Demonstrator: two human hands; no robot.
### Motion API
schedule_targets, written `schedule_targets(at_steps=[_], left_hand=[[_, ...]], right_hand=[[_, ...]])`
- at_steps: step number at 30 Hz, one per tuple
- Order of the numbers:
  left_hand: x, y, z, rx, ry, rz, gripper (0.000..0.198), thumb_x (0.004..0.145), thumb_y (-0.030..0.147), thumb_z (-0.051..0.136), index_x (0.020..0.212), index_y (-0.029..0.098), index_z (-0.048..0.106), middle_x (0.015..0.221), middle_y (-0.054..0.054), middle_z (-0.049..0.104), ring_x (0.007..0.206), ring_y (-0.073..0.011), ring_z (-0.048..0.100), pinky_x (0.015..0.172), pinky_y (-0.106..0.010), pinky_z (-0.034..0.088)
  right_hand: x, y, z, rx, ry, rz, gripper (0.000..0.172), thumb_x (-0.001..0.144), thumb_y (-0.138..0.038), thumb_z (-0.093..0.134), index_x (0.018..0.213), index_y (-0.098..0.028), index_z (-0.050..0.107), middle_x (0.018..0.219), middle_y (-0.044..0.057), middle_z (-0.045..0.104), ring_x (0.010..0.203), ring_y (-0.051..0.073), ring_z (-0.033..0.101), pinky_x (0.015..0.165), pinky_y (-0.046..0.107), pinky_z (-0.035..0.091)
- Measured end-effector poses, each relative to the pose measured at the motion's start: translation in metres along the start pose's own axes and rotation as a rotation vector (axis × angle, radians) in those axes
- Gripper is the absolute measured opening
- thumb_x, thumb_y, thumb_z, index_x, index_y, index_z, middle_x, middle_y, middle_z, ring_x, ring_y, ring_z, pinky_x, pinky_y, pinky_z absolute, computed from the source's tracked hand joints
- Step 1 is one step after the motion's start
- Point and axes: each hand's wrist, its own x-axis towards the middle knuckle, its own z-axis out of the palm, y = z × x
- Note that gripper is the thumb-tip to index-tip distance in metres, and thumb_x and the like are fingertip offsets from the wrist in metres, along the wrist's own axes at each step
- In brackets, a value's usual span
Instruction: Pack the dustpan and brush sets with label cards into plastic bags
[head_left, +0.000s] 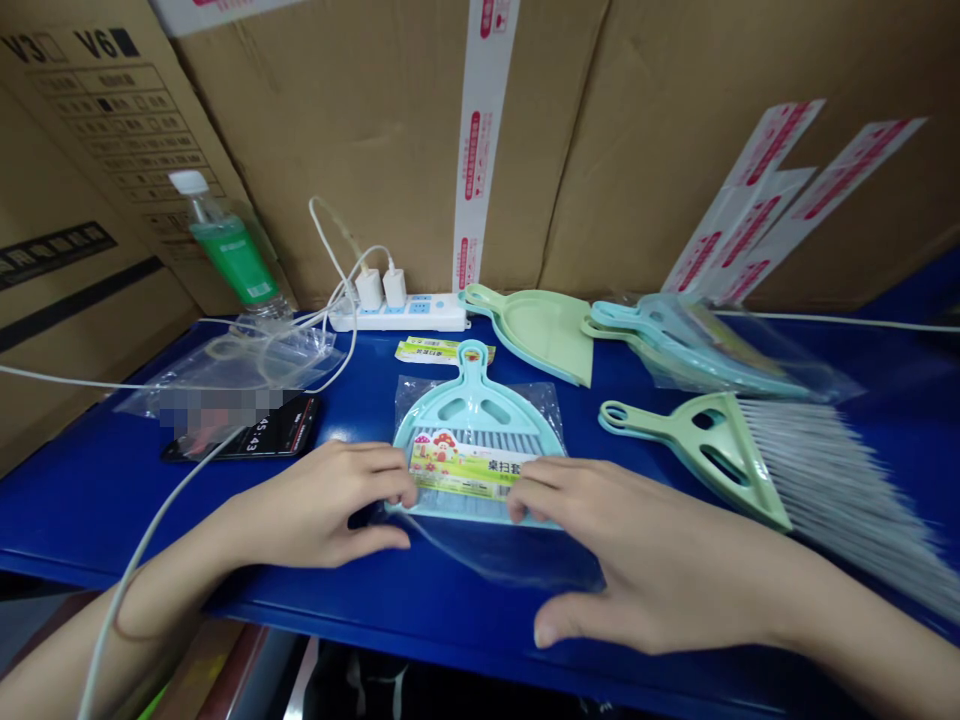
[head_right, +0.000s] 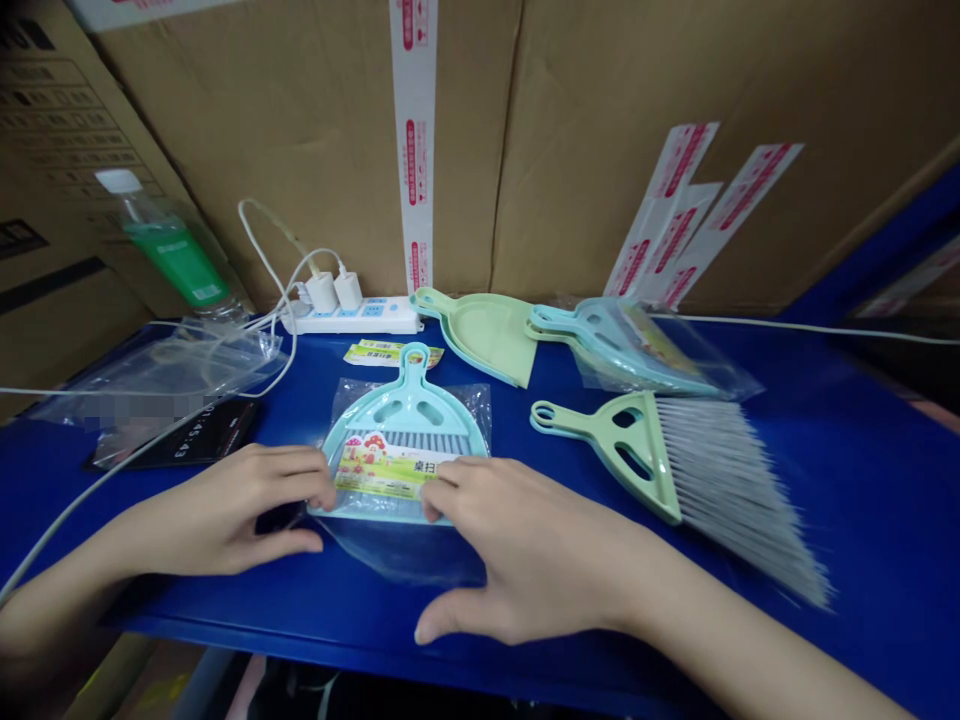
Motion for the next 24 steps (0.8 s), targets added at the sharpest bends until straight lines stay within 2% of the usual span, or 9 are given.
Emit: schedule_targets(at_steps=[3, 5, 9, 13, 18, 24], left_hand=[[0.001, 0.0, 0.0, -0.017, -0.009, 0.004, 0.024, 0.099, 0.023, 0.042, 0.084, 0.019, 0.06, 0.081, -0.001, 0.06, 0.072, -0.0131, 0.058, 0.065, -0.022, 0.042], [0.002, 0.0, 0.001, -0.015, 0.0, 0.0, 0.024, 0.099, 0.022, 0.042, 0.085, 0.019, 0.06, 0.081, -0.001, 0.06, 0.071, -0.0129, 0.057, 0.064, -0.022, 0.042], [0.002, -0.001, 0.004, -0.034, 0.001, -0.024, 0.016, 0.097, 0.023, 0.046, 0.088, 0.019, 0.059, 0.083, -0.001, 0.061, 0.07, -0.0126, 0.057, 0.062, -0.021, 0.042], [0.003, -0.001, 0.005, -0.092, -0.011, -0.015, 0.018, 0.097, 0.021, 0.046, 0.087, 0.019, 0.061, 0.088, -0.001, 0.062, 0.07, -0.0112, 0.058, 0.063, -0.02, 0.042], [0.003, 0.0, 0.005, -0.121, -0.011, -0.017, 0.02, 0.097, 0.019, 0.046, 0.085, 0.018, 0.061, 0.086, 0.0, 0.061, 0.07, -0.0108, 0.057, 0.063, -0.02, 0.042], [0.003, -0.001, 0.005, -0.088, -0.037, -0.043, 0.026, 0.1, 0.023, 0.04, 0.083, 0.017, 0.06, 0.08, -0.001, 0.059, 0.066, -0.0123, 0.057, 0.061, -0.022, 0.041]], right_hand=[[-0.002, -0.002, 0.001, -0.042, -0.041, -0.004, 0.056, 0.071, -0.047, 0.079, 0.112, -0.012, 0.064, 0.116, 0.016, 0.067, 0.117, 0.034, 0.056, 0.096, 0.045, 0.046], [-0.001, -0.003, 0.002, -0.071, -0.048, -0.002, 0.051, 0.075, -0.039, 0.078, 0.115, -0.011, 0.063, 0.119, 0.017, 0.066, 0.12, 0.034, 0.054, 0.1, 0.046, 0.044], [0.001, -0.004, 0.005, -0.109, -0.038, -0.005, 0.027, 0.083, -0.021, 0.066, 0.109, -0.012, 0.064, 0.114, 0.014, 0.067, 0.114, 0.029, 0.058, 0.099, 0.043, 0.045], [0.004, -0.003, 0.006, -0.089, -0.005, -0.018, 0.011, 0.088, -0.014, 0.056, 0.096, -0.016, 0.062, 0.101, 0.01, 0.068, 0.102, 0.025, 0.062, 0.09, 0.039, 0.049], [0.007, 0.0, 0.007, -0.092, 0.019, -0.046, 0.017, 0.091, -0.009, 0.047, 0.087, -0.017, 0.061, 0.09, 0.007, 0.067, 0.087, 0.021, 0.063, 0.078, 0.035, 0.051], [0.009, 0.003, 0.012, -0.128, 0.062, -0.047, 0.021, 0.095, -0.01, 0.044, 0.085, -0.017, 0.061, 0.088, 0.005, 0.068, 0.08, 0.019, 0.063, 0.072, 0.033, 0.049]])
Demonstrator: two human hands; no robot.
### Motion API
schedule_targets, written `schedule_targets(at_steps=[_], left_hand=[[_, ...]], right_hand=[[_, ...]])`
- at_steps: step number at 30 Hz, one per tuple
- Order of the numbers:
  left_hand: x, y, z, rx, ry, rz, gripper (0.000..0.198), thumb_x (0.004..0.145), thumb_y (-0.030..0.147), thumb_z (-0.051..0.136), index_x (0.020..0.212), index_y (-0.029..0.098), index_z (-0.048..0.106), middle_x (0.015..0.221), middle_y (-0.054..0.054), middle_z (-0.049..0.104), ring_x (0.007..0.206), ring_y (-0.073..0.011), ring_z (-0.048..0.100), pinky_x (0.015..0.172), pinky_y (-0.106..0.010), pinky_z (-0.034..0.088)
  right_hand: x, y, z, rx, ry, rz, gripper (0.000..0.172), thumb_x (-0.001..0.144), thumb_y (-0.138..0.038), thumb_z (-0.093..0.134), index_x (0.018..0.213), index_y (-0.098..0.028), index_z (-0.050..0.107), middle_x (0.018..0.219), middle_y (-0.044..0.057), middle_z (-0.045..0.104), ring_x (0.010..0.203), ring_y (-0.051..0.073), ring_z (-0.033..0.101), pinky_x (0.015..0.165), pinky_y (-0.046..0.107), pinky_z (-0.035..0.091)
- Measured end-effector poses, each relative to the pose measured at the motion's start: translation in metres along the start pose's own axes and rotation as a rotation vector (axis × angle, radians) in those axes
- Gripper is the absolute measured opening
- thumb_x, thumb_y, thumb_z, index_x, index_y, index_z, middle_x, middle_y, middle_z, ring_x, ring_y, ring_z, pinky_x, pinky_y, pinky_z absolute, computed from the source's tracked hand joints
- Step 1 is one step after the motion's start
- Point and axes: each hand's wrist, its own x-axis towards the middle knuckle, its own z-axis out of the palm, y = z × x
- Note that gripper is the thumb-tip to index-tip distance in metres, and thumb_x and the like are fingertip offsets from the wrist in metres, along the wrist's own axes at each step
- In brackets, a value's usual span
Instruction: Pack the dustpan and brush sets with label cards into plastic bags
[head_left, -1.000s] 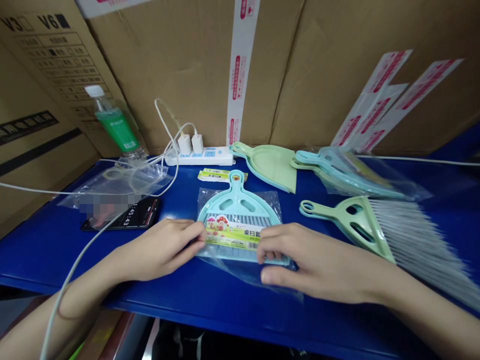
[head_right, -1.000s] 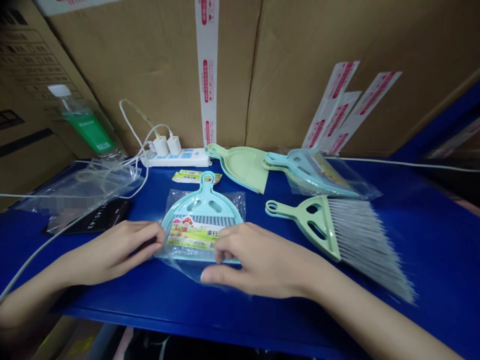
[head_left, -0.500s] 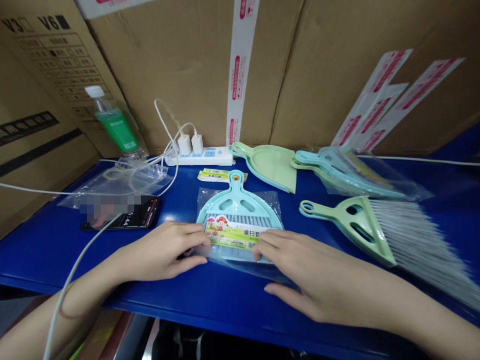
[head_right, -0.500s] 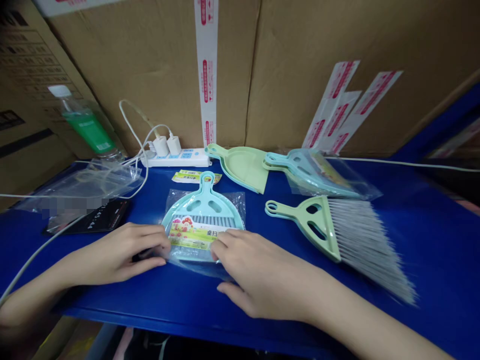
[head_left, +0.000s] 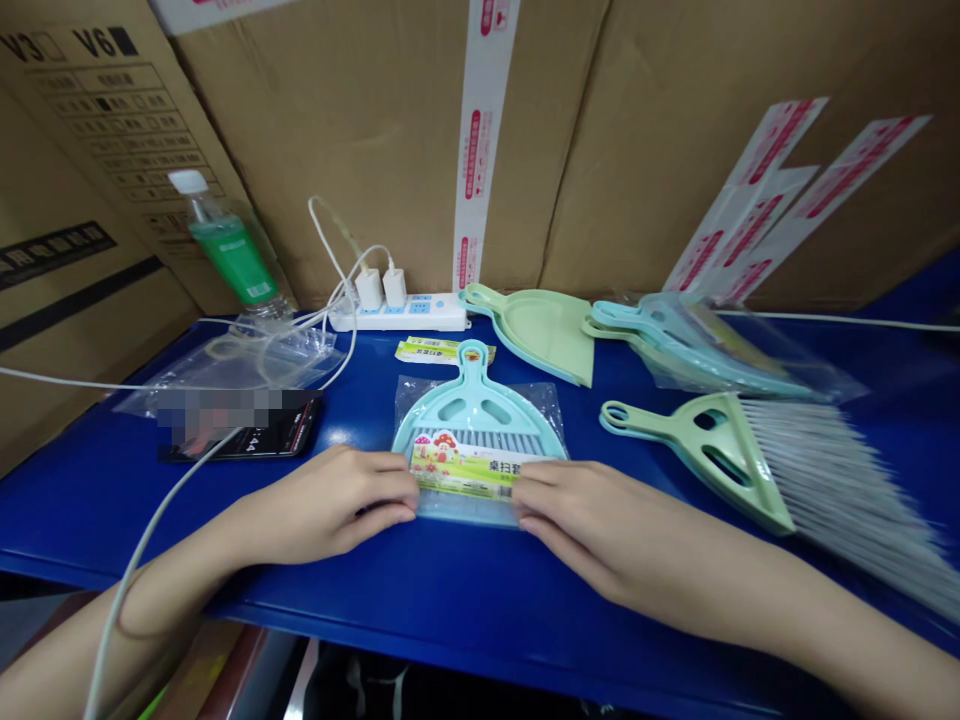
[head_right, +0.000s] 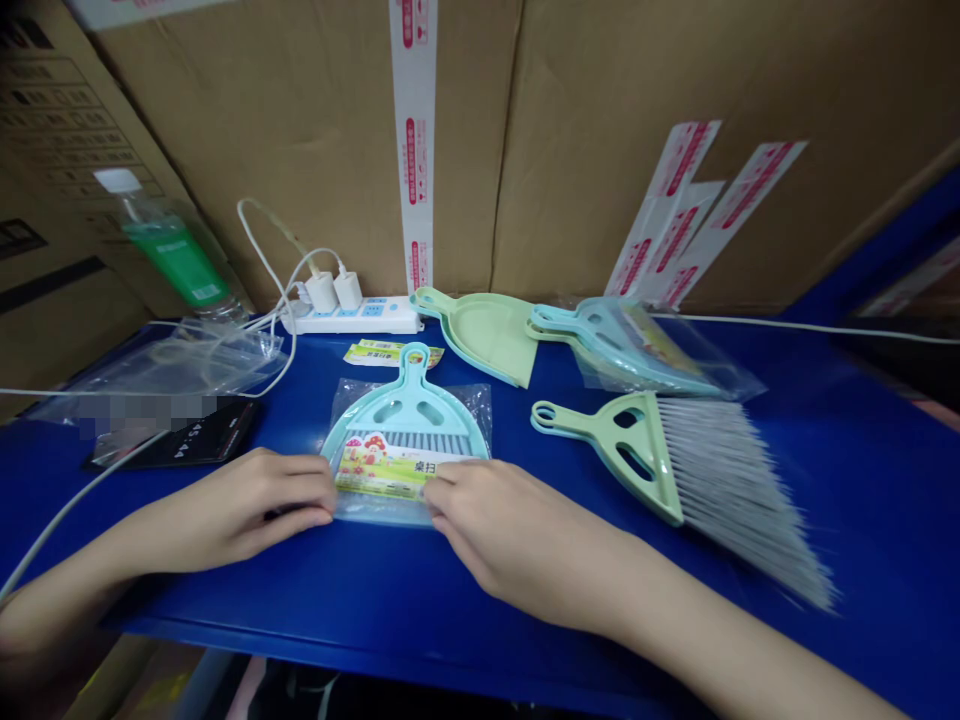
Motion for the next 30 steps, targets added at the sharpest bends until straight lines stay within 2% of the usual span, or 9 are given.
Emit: schedule_targets(at_steps=[3, 7, 14, 21, 26, 30], left_hand=[[0.0, 0.0, 0.0, 0.011, 0.005, 0.003, 0.027, 0.101, 0.023, 0.038, 0.085, 0.017, 0.059, 0.081, 0.0, 0.059, 0.066, -0.0124, 0.057, 0.06, -0.022, 0.041], [-0.001, 0.001, 0.0, 0.023, 0.003, 0.007, 0.027, 0.101, 0.022, 0.039, 0.084, 0.017, 0.059, 0.078, 0.0, 0.058, 0.065, -0.0123, 0.056, 0.059, -0.022, 0.04], [-0.001, 0.003, -0.001, -0.012, -0.042, 0.061, 0.027, 0.101, 0.022, 0.039, 0.083, 0.017, 0.06, 0.077, 0.0, 0.058, 0.065, -0.0125, 0.057, 0.059, -0.023, 0.04], [0.0, 0.004, 0.0, -0.031, -0.038, 0.045, 0.027, 0.1, 0.021, 0.04, 0.082, 0.017, 0.059, 0.075, 0.0, 0.057, 0.063, -0.012, 0.055, 0.058, -0.023, 0.039], [0.0, 0.005, 0.003, 0.0, 0.025, 0.028, 0.025, 0.098, 0.02, 0.04, 0.084, 0.016, 0.06, 0.076, 0.0, 0.057, 0.062, -0.0115, 0.054, 0.057, -0.023, 0.04], [0.002, 0.003, 0.006, 0.057, 0.119, 0.029, 0.025, 0.098, 0.02, 0.04, 0.083, 0.017, 0.06, 0.079, -0.001, 0.057, 0.066, -0.0117, 0.055, 0.058, -0.022, 0.041]], right_hand=[[-0.001, -0.001, 0.002, -0.033, 0.011, 0.03, 0.022, 0.095, -0.01, 0.043, 0.087, -0.017, 0.062, 0.09, 0.006, 0.066, 0.076, 0.019, 0.063, 0.067, 0.033, 0.047], [-0.003, -0.002, 0.002, -0.028, 0.03, 0.053, 0.022, 0.094, -0.009, 0.043, 0.088, -0.018, 0.063, 0.092, 0.006, 0.067, 0.08, 0.021, 0.064, 0.07, 0.034, 0.048], [-0.008, -0.009, 0.001, 0.038, -0.025, 0.076, 0.024, 0.093, -0.009, 0.042, 0.086, -0.018, 0.063, 0.084, 0.006, 0.068, 0.075, 0.02, 0.065, 0.067, 0.032, 0.048], [-0.007, -0.006, 0.001, -0.083, 0.11, 0.014, 0.02, 0.088, -0.007, 0.046, 0.078, -0.018, 0.059, 0.078, 0.006, 0.067, 0.074, 0.02, 0.062, 0.065, 0.032, 0.045], [-0.003, 0.001, -0.002, -0.071, 0.05, 0.112, 0.018, 0.089, -0.01, 0.05, 0.075, -0.019, 0.056, 0.077, 0.005, 0.066, 0.068, 0.02, 0.061, 0.058, 0.03, 0.041], [-0.002, 0.002, -0.002, -0.056, 0.055, 0.121, 0.019, 0.09, -0.011, 0.05, 0.073, -0.019, 0.055, 0.074, 0.004, 0.065, 0.066, 0.019, 0.06, 0.057, 0.028, 0.039]])
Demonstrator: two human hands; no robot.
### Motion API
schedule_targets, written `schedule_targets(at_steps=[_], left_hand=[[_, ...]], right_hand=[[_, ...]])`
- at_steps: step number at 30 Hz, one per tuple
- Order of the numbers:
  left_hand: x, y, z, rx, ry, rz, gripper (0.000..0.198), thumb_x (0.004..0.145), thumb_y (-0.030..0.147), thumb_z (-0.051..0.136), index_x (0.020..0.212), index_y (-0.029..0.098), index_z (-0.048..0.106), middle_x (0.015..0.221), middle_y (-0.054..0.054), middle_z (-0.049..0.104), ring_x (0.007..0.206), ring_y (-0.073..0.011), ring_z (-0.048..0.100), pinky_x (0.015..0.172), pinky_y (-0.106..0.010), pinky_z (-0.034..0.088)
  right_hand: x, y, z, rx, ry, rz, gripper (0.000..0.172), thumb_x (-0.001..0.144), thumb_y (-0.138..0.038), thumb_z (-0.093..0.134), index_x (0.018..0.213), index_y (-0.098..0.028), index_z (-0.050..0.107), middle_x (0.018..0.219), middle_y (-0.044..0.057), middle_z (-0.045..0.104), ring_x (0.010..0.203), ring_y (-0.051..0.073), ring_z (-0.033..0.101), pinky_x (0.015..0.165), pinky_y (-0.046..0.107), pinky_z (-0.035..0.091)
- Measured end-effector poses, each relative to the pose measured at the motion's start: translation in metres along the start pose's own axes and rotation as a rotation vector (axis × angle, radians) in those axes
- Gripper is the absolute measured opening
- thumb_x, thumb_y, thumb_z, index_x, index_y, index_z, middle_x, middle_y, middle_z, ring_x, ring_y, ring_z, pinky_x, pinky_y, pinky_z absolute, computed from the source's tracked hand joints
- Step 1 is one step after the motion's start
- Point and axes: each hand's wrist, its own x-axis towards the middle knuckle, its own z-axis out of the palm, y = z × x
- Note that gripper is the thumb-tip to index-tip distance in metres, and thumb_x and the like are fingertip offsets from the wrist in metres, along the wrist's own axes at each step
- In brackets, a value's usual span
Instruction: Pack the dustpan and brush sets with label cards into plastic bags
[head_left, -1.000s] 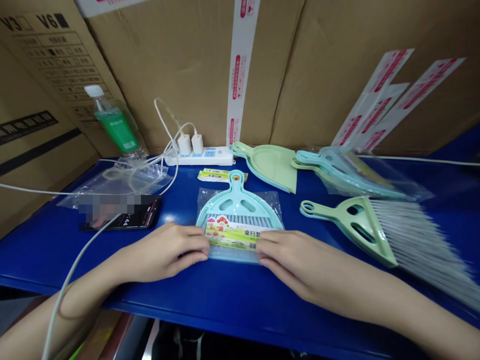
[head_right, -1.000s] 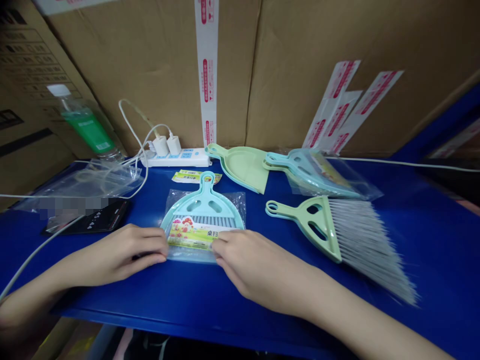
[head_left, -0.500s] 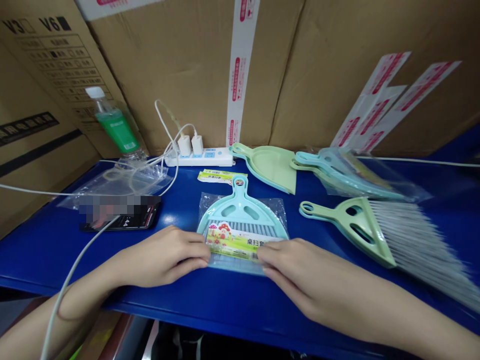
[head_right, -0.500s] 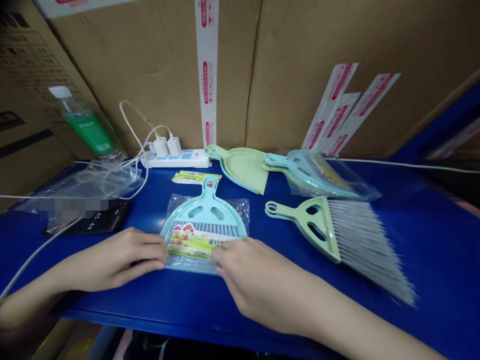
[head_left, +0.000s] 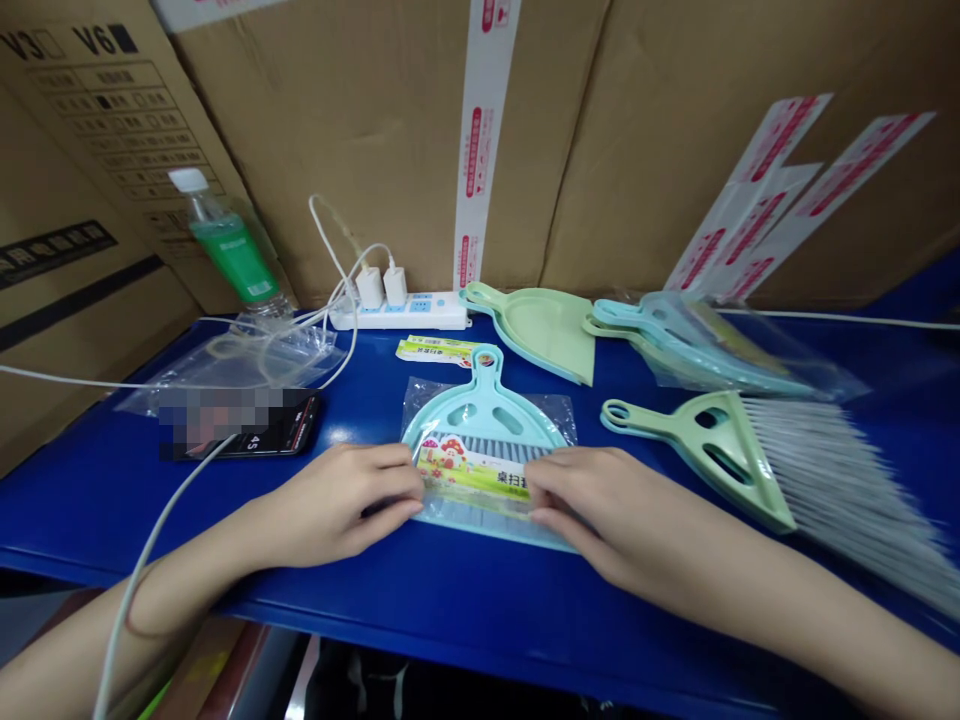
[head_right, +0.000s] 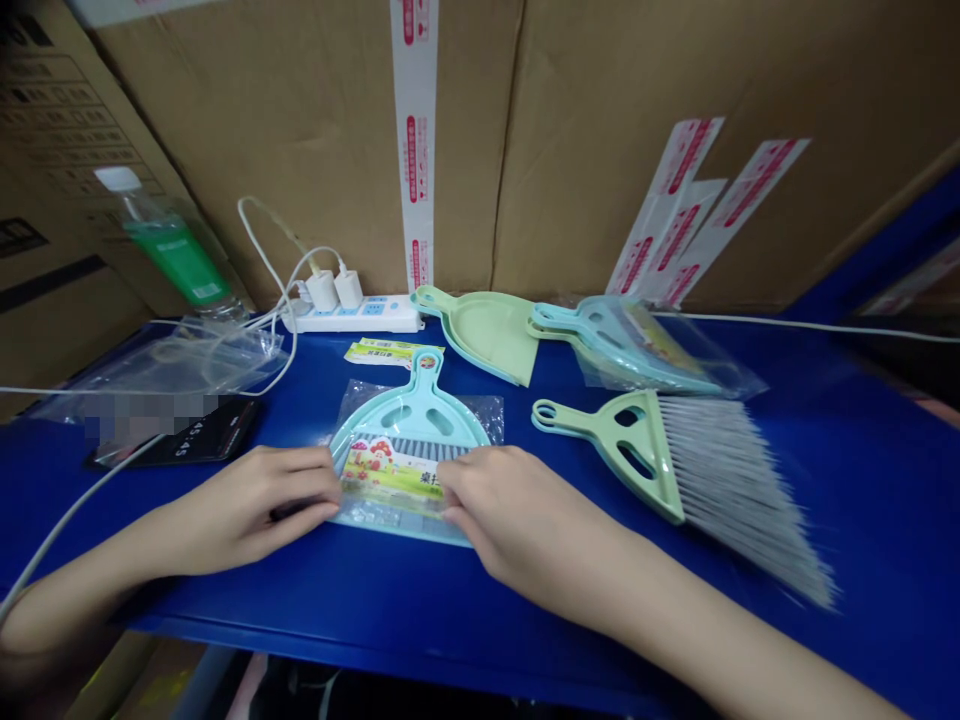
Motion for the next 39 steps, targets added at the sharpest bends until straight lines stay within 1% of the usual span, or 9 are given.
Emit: schedule_targets(at_steps=[5, 8, 11, 15, 20, 26, 31, 35, 39], left_hand=[[0.003, -0.002, 0.005, 0.065, 0.094, -0.032, 0.023, 0.097, 0.021, 0.041, 0.08, 0.017, 0.057, 0.078, -0.001, 0.056, 0.065, -0.0122, 0.054, 0.057, -0.022, 0.041], [0.004, -0.002, 0.008, 0.056, 0.1, -0.077, 0.02, 0.096, 0.02, 0.041, 0.078, 0.018, 0.051, 0.073, 0.001, 0.054, 0.06, -0.0111, 0.051, 0.055, -0.022, 0.039], [0.004, -0.002, 0.01, 0.02, 0.104, -0.119, 0.017, 0.094, 0.018, 0.042, 0.077, 0.019, 0.045, 0.068, 0.004, 0.05, 0.055, -0.0098, 0.047, 0.052, -0.021, 0.036], [0.005, -0.004, 0.014, -0.016, 0.144, -0.132, 0.013, 0.092, 0.018, 0.041, 0.08, 0.021, 0.039, 0.061, 0.008, 0.043, 0.048, -0.0084, 0.04, 0.047, -0.019, 0.031], [0.006, -0.005, 0.018, -0.074, 0.183, -0.127, 0.012, 0.091, 0.015, 0.04, 0.085, 0.023, 0.034, 0.059, 0.011, 0.037, 0.045, -0.0072, 0.035, 0.045, -0.017, 0.027], [0.003, -0.005, 0.018, -0.073, 0.193, -0.121, 0.014, 0.088, 0.014, 0.041, 0.085, 0.024, 0.032, 0.058, 0.012, 0.034, 0.042, -0.006, 0.034, 0.044, -0.017, 0.026], [0.003, -0.005, 0.018, -0.015, 0.189, -0.109, 0.01, 0.088, 0.014, 0.039, 0.086, 0.023, 0.035, 0.057, 0.011, 0.035, 0.043, -0.0072, 0.035, 0.043, -0.017, 0.028], [0.001, -0.005, 0.015, -0.036, 0.187, -0.129, 0.008, 0.091, 0.019, 0.042, 0.098, 0.021, 0.043, 0.06, 0.011, 0.043, 0.041, -0.0062, 0.036, 0.043, -0.018, 0.029], [0.0, -0.002, 0.006, -0.114, 0.154, -0.13, 0.013, 0.092, 0.023, 0.051, 0.104, 0.02, 0.05, 0.072, 0.007, 0.059, 0.045, -0.0049, 0.043, 0.046, -0.018, 0.034]], right_hand=[[0.003, 0.001, 0.001, 0.028, 0.009, 0.018, 0.02, 0.089, -0.011, 0.052, 0.071, -0.02, 0.05, 0.071, 0.002, 0.062, 0.062, 0.017, 0.057, 0.055, 0.027, 0.035], [0.005, 0.002, 0.002, 0.057, 0.002, 0.057, 0.018, 0.085, -0.01, 0.054, 0.073, -0.021, 0.047, 0.066, -0.001, 0.058, 0.056, 0.014, 0.053, 0.051, 0.026, 0.031], [0.007, 0.002, 0.002, 0.055, 0.005, 0.086, 0.012, 0.083, -0.01, 0.055, 0.083, -0.02, 0.049, 0.061, -0.004, 0.052, 0.054, 0.015, 0.05, 0.05, 0.025, 0.029], [0.007, 0.002, 0.002, 0.025, 0.005, 0.114, 0.017, 0.082, -0.008, 0.05, 0.096, -0.018, 0.051, 0.055, -0.006, 0.045, 0.05, 0.015, 0.046, 0.048, 0.025, 0.027], [0.006, 0.003, 0.004, 0.017, 0.012, 0.101, 0.022, 0.082, -0.005, 0.047, 0.1, -0.018, 0.05, 0.057, -0.006, 0.046, 0.05, 0.014, 0.046, 0.048, 0.024, 0.029], [0.004, 0.008, 0.006, -0.134, 0.138, 0.039, 0.023, 0.075, -0.004, 0.044, 0.092, -0.017, 0.053, 0.065, 0.0, 0.053, 0.059, 0.016, 0.051, 0.055, 0.027, 0.037], [0.002, 0.014, 0.005, -0.072, 0.112, 0.082, 0.024, 0.078, -0.007, 0.042, 0.097, -0.017, 0.055, 0.068, 0.001, 0.053, 0.057, 0.015, 0.051, 0.052, 0.025, 0.037], [0.002, 0.012, -0.002, 0.009, 0.016, 0.119, 0.011, 0.087, -0.021, 0.048, 0.094, -0.018, 0.056, 0.069, 0.001, 0.054, 0.064, 0.018, 0.053, 0.056, 0.028, 0.04], [0.004, 0.011, -0.011, 0.161, -0.064, 0.096, 0.025, 0.097, -0.039, 0.044, 0.091, -0.022, 0.06, 0.078, 0.003, 0.06, 0.08, 0.022, 0.058, 0.069, 0.034, 0.045]])
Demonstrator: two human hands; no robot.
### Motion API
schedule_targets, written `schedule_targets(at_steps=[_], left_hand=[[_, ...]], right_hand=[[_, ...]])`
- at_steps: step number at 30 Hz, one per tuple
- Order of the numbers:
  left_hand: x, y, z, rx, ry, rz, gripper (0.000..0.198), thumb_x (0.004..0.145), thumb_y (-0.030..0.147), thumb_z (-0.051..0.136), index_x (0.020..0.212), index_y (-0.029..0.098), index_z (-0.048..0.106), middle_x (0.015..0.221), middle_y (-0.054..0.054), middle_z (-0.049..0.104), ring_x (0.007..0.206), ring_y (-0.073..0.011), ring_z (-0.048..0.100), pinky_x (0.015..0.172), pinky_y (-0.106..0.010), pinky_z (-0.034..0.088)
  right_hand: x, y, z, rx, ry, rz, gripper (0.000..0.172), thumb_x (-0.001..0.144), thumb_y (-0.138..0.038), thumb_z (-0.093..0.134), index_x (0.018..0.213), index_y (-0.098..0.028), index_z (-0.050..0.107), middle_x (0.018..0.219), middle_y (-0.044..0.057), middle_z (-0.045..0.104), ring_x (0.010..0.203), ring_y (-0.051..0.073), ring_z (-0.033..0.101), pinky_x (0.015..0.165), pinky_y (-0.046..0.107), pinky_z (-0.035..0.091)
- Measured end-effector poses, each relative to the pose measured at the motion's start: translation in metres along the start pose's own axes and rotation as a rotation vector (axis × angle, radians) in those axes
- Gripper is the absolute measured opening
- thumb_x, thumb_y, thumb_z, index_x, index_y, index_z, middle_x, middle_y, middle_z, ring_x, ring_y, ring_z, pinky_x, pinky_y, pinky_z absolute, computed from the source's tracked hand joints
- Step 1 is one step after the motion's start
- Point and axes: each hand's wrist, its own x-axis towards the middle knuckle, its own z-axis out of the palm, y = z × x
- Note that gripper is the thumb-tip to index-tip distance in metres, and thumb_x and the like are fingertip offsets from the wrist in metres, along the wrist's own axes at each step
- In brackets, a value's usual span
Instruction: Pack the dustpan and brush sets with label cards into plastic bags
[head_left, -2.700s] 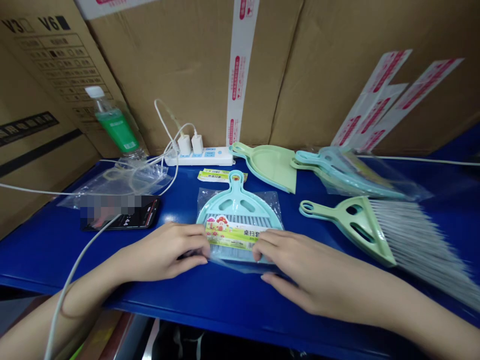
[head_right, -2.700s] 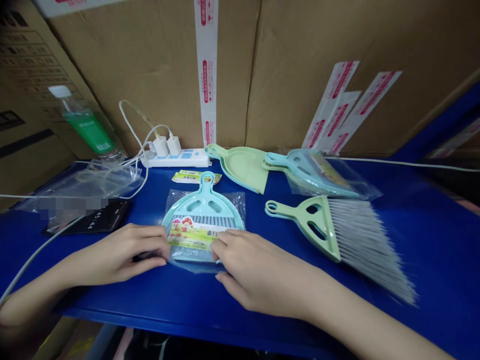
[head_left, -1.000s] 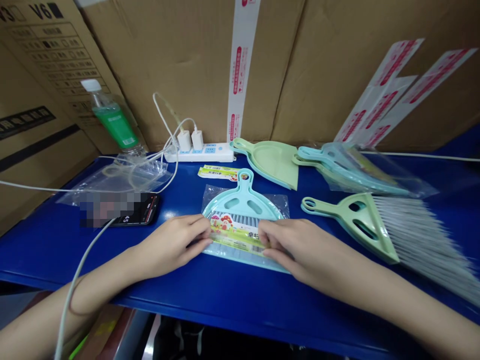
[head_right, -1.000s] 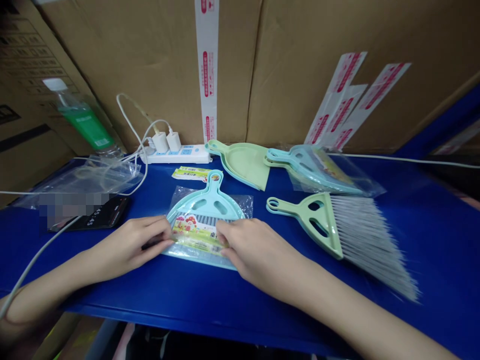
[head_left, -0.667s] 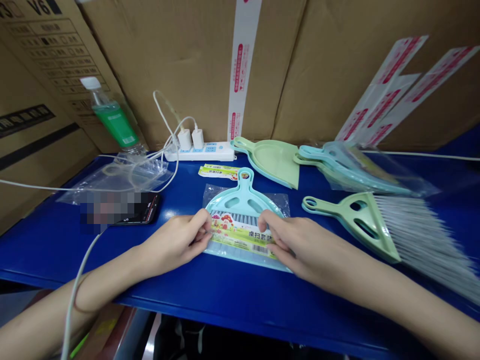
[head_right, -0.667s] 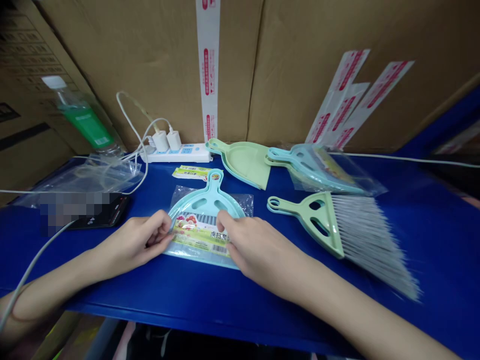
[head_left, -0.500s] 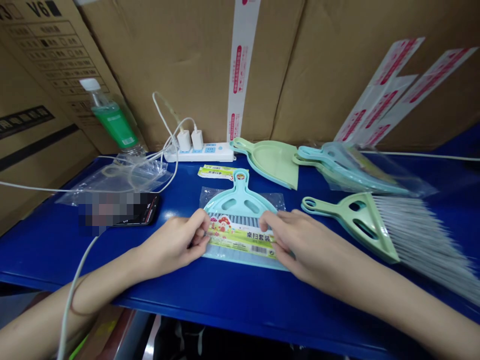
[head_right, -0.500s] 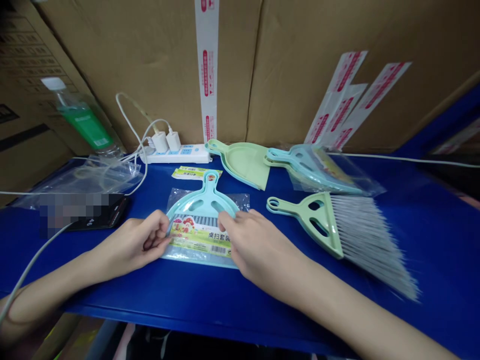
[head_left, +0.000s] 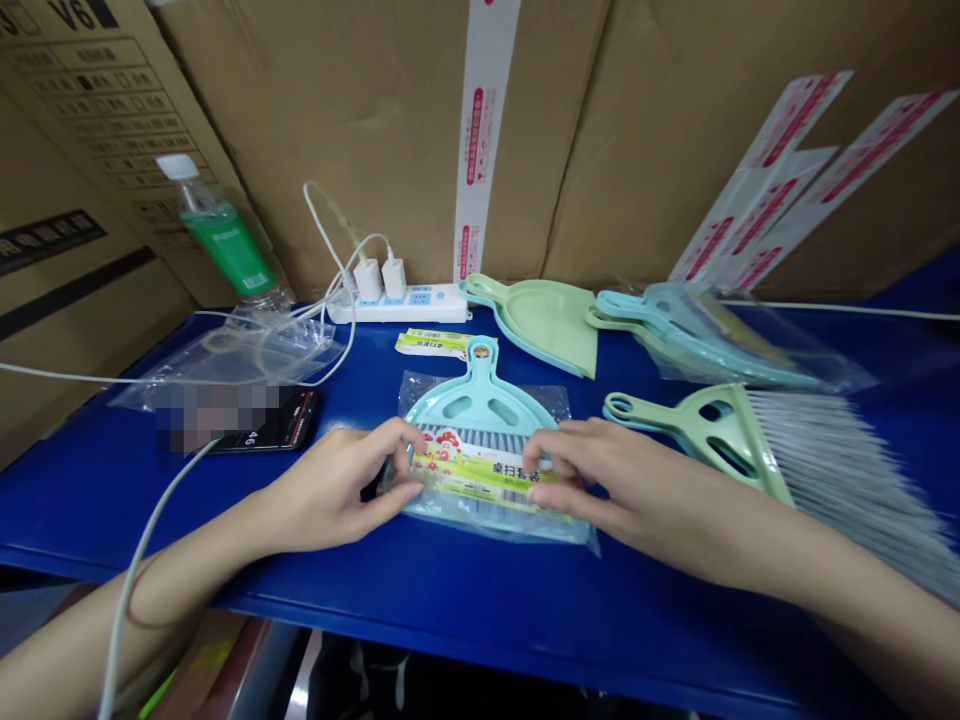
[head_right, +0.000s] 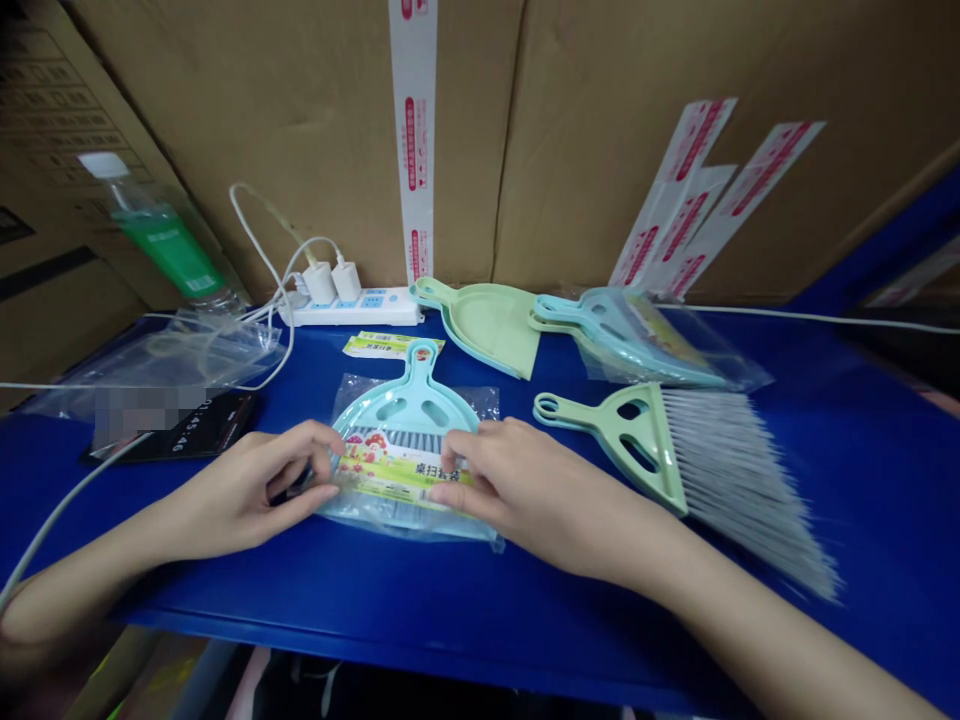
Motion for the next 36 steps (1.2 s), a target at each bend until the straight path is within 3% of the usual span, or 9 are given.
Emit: schedule_targets(at_steps=[2, 5, 8, 14, 20, 25, 30, 36], left_hand=[[0.001, 0.002, -0.004, -0.02, -0.054, 0.045, 0.006, 0.092, 0.021, 0.053, 0.097, 0.019, 0.056, 0.078, 0.004, 0.064, 0.053, -0.006, 0.052, 0.052, -0.018, 0.039], [0.001, 0.002, -0.008, -0.003, -0.152, 0.154, 0.011, 0.093, 0.023, 0.054, 0.09, 0.019, 0.064, 0.085, 0.0, 0.066, 0.069, -0.0098, 0.061, 0.063, -0.019, 0.045], [-0.001, 0.001, -0.009, 0.058, -0.193, 0.275, 0.018, 0.096, 0.03, 0.053, 0.091, 0.021, 0.068, 0.085, -0.001, 0.063, 0.065, -0.01, 0.061, 0.063, -0.022, 0.046], [-0.004, 0.003, -0.007, 0.238, -0.162, 0.4, 0.028, 0.099, 0.034, 0.044, 0.1, 0.023, 0.07, 0.081, -0.002, 0.059, 0.058, -0.0112, 0.055, 0.057, -0.025, 0.046], [-0.003, 0.006, -0.002, 0.505, -0.061, 0.547, 0.043, 0.103, 0.033, 0.027, 0.108, 0.013, 0.065, 0.073, -0.003, 0.059, 0.055, -0.0141, 0.053, 0.051, -0.028, 0.045], [-0.004, 0.009, 0.007, 0.74, 0.011, 0.529, 0.05, 0.105, 0.033, 0.018, 0.104, 0.012, 0.063, 0.075, -0.004, 0.061, 0.064, -0.0145, 0.057, 0.054, -0.028, 0.045], [-0.004, 0.011, 0.013, 0.764, -0.011, 0.488, 0.061, 0.105, 0.037, 0.012, 0.084, 0.013, 0.064, 0.071, -0.004, 0.055, 0.063, -0.015, 0.054, 0.052, -0.028, 0.041], [-0.005, 0.013, 0.013, 0.731, 0.038, 0.509, 0.058, 0.106, 0.032, 0.017, 0.075, 0.014, 0.062, 0.069, -0.002, 0.054, 0.058, -0.0136, 0.051, 0.05, -0.028, 0.039]], right_hand=[[0.0, -0.001, -0.001, 0.035, -0.008, -0.057, 0.027, 0.099, -0.036, 0.041, 0.09, -0.022, 0.062, 0.084, 0.004, 0.063, 0.086, 0.023, 0.059, 0.075, 0.037, 0.045], [0.001, -0.003, 0.004, -0.005, 0.007, -0.189, 0.015, 0.094, -0.034, 0.055, 0.095, -0.02, 0.062, 0.091, 0.005, 0.065, 0.09, 0.023, 0.06, 0.081, 0.039, 0.046], [0.0, -0.006, 0.012, -0.126, 0.071, -0.27, 0.029, 0.079, -0.033, 0.075, 0.1, -0.02, 0.06, 0.101, 0.007, 0.064, 0.098, 0.026, 0.06, 0.088, 0.043, 0.047], [-0.003, -0.01, 0.02, -0.312, 0.188, -0.358, 0.019, 0.08, -0.011, 0.062, 0.098, -0.017, 0.058, 0.095, 0.008, 0.062, 0.09, 0.025, 0.059, 0.081, 0.042, 0.05], [-0.003, -0.009, 0.018, -0.325, 0.191, -0.405, 0.018, 0.083, -0.006, 0.051, 0.095, -0.017, 0.056, 0.093, 0.007, 0.063, 0.087, 0.023, 0.061, 0.083, 0.042, 0.049], [-0.003, -0.01, 0.021, -0.37, 0.226, -0.415, 0.02, 0.081, -0.004, 0.047, 0.093, -0.018, 0.054, 0.087, 0.006, 0.063, 0.082, 0.022, 0.061, 0.081, 0.038, 0.048], [0.003, -0.014, 0.032, -0.523, 0.331, -0.449, 0.024, 0.07, -0.004, 0.049, 0.09, -0.016, 0.056, 0.079, 0.007, 0.06, 0.074, 0.023, 0.057, 0.07, 0.035, 0.044], [0.011, -0.014, 0.043, -0.666, 0.483, -0.474, 0.023, 0.082, -0.003, 0.039, 0.08, -0.018, 0.055, 0.069, 0.003, 0.058, 0.063, 0.02, 0.053, 0.063, 0.032, 0.039]])
